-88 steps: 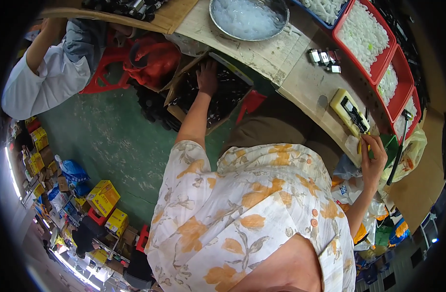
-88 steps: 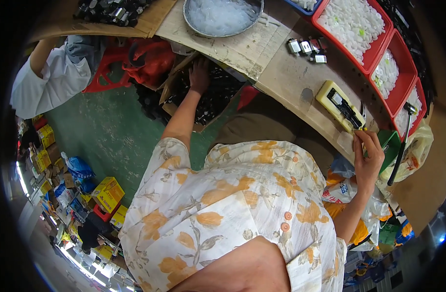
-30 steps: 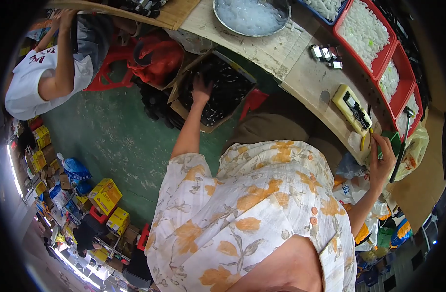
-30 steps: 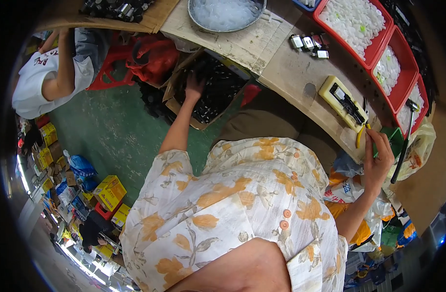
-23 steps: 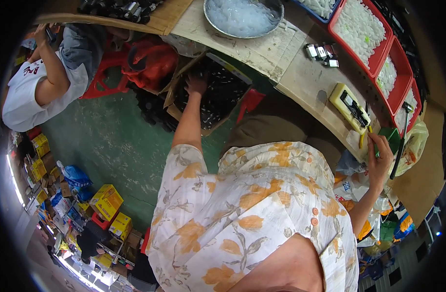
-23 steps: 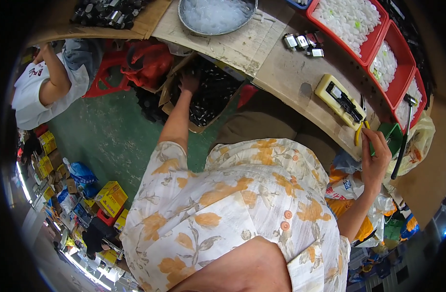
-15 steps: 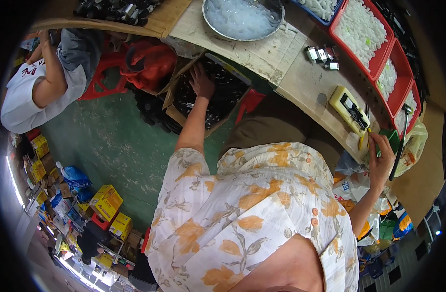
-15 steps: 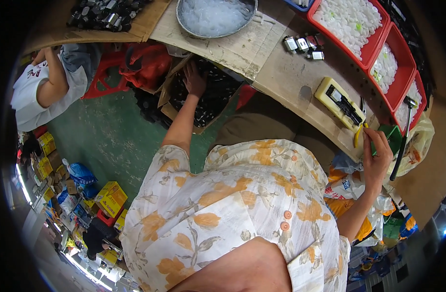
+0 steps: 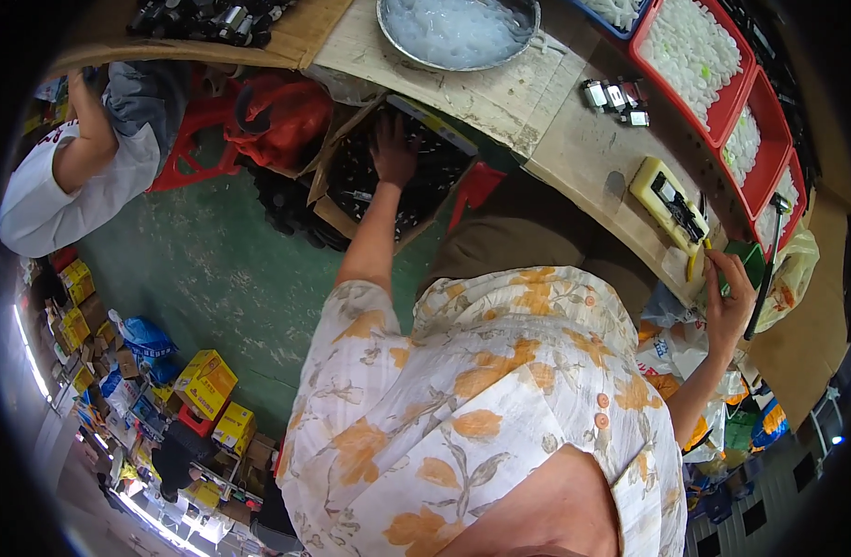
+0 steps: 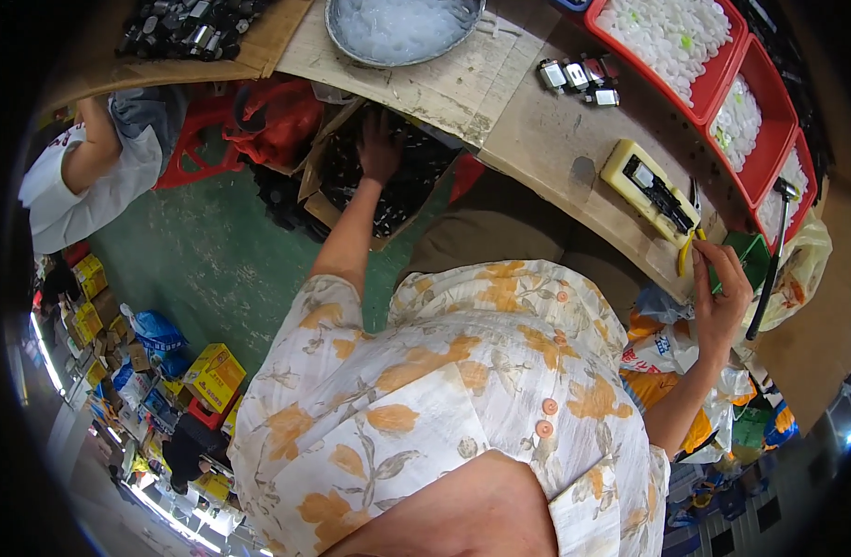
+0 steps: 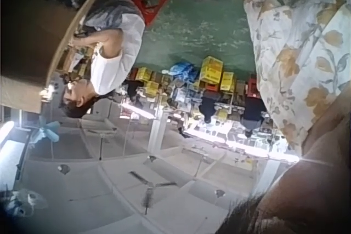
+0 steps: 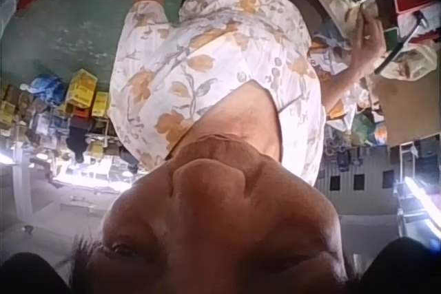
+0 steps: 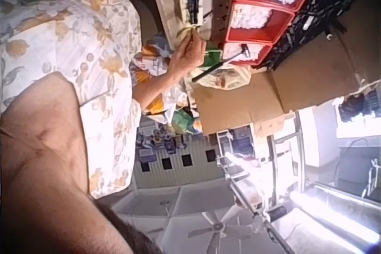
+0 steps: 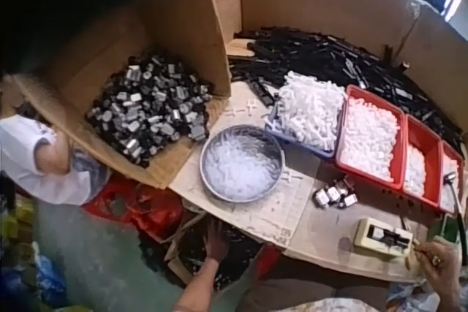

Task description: The person assembles small plastic housings, metal terminals, white washers, and plastic pins by hand on a workbench, using a hammer and pliers to join the components.

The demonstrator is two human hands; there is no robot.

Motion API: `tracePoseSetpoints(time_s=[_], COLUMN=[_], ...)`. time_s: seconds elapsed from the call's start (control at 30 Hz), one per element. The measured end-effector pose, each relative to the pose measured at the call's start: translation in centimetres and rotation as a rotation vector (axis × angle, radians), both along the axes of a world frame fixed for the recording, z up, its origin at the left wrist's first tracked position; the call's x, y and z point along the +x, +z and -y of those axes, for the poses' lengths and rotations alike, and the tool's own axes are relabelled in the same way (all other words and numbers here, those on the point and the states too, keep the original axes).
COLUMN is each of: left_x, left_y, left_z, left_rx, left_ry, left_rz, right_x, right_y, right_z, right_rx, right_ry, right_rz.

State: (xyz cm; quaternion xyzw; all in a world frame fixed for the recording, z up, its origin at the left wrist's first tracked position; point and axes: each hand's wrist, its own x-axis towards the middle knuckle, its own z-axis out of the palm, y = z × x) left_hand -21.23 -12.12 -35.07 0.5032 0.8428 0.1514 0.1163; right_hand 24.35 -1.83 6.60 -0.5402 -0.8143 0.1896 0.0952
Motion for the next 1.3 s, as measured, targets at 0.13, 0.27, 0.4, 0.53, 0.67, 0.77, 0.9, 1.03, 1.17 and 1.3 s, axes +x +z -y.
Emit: tracePoseSetpoints(time_s=[0.13, 0.27, 0.4, 0.53, 0.67, 0.77, 0.9, 1.03, 1.17, 1.3], left_x=[0.7, 1.3, 0.2, -3.5, -2.8, -2.0, -0.1, -1.8, -2.4, 4.7], left_y=[-1.0, 0.1, 2.1, 2.7, 4.5, 1.2, 1.3, 2.2, 2.5, 3.7], left_z=[1.2, 3.7, 4.4, 8.2, 7.6, 7.6, 6.0, 4.7, 5.9, 9.3], left_rx=[-0.198, -0.354, -0.363, -0.510, -0.630, -0.359, -0.389, -0.564, -0.483, -0.227], left_ry=[-0.004, -0.122, -0.072, 0.124, 0.192, 0.328, 0.127, 0.151, 0.088, 0.142], left_rz=[-0.035, -0.117, -0.222, -0.074, 0.031, 0.011, -0.114, 0.092, -0.085, -0.028], right_x=[-0.4, 0.9, 1.1, 1.1, 1.1, 1.0, 0.8, 0.7, 1.1, 1.7], right_y=[0.4, 0.1, -0.3, -0.1, 0.4, 0.2, 0.0, 0.1, 0.3, -0.1], right_z=[-0.2, 0.3, 0.8, 0.3, 0.4, 0.7, 1.1, 0.6, 0.6, 1.0], right_rx=[-0.043, -0.060, -0.125, -0.078, -0.070, -0.057, -0.041, -0.068, -0.080, -0.038], right_ry=[-0.044, -0.096, -0.126, -0.084, -0.077, -0.061, -0.078, -0.082, -0.097, -0.088], right_rz=[-0.012, 0.031, 0.035, 0.013, 0.038, 0.024, 0.038, 0.024, 0.009, -0.008])
